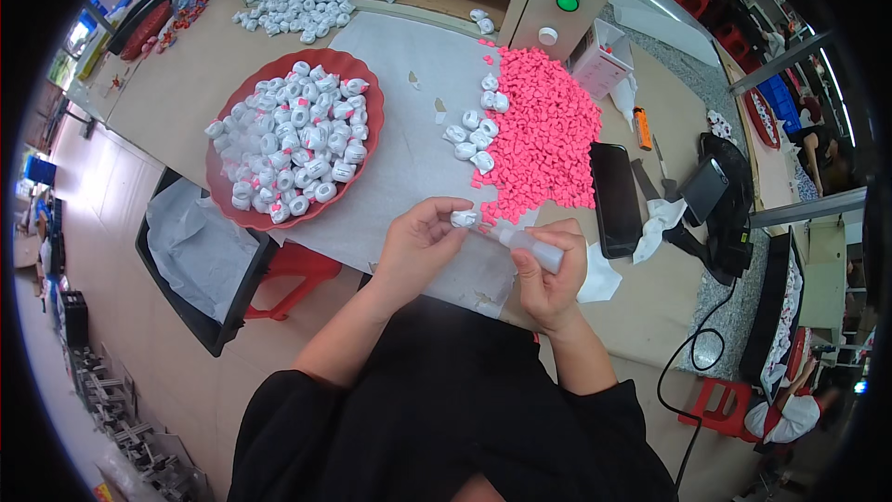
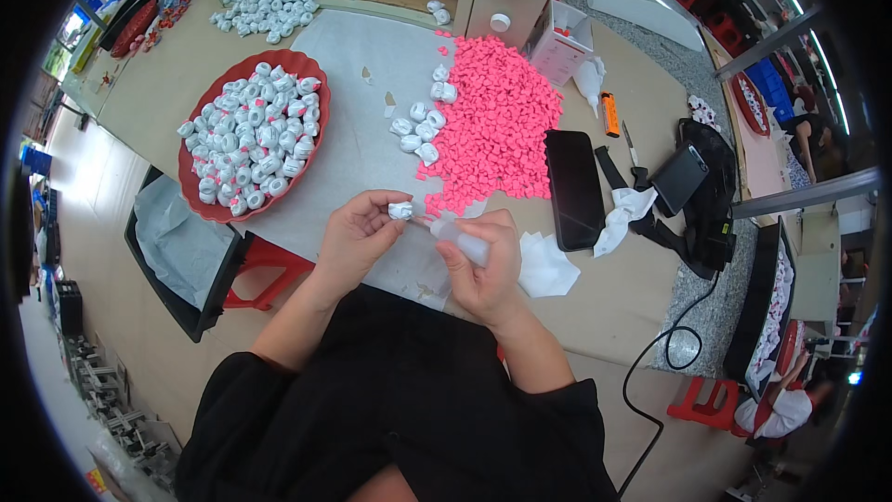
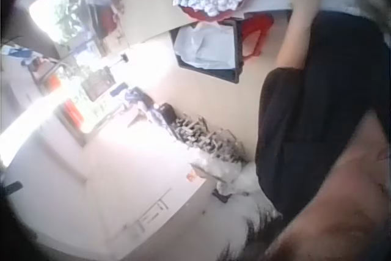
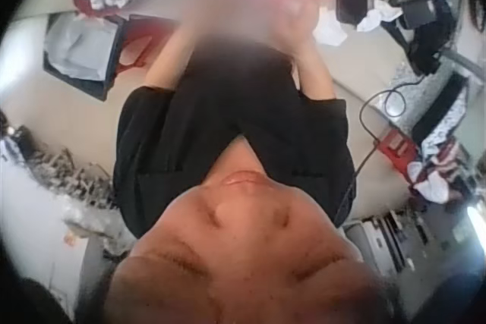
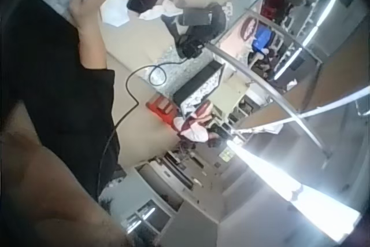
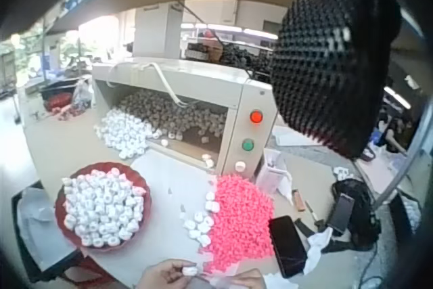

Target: The person sits at a workbench and repeatedly assembles small white cylindrical components. They pick up a white piece, apply a small amount of pink substance from a tube, and then attach a pink cap. The finished items are placed into a red bowl on the table.

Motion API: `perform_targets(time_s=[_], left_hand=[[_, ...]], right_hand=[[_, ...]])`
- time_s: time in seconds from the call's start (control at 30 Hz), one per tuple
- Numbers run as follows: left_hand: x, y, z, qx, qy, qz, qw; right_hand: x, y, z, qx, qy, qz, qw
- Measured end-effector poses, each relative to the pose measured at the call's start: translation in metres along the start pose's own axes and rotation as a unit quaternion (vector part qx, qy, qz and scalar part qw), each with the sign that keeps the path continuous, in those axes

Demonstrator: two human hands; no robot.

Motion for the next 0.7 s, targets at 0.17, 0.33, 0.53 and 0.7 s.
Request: perform_targets(time_s=[0.17,0.33,0.53,0.7], left_hand=[[0.0017,-0.0008,-0.0005,0.006,0.001,0.013,1.000],[0.0020,-0.0018,-0.0005,0.008,-0.010,0.005,1.000],[-0.0024,-0.0034,0.0005,0.011,-0.014,-0.008,1.000],[-0.0038,-0.0036,0.0007,0.012,-0.006,-0.012,1.000]], right_hand=[[-0.0011,0.0001,-0.0004,-0.006,-0.004,0.021,1.000],[0.0004,-0.0023,0.0000,0.002,-0.005,0.018,1.000],[0.0005,-0.0008,0.0011,-0.002,-0.008,0.022,1.000],[-0.0020,0.0004,0.0005,-0.008,-0.016,0.024,1.000]])
Point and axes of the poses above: each hand's wrist, its own z-axis towards the middle knuckle, its own y-axis out of the back of the hand, x = y × z, the point moved 8 cm from there along z, towards the middle knuckle, and after that the axes turned 11 degrees about -y, right-handed, at the moved point
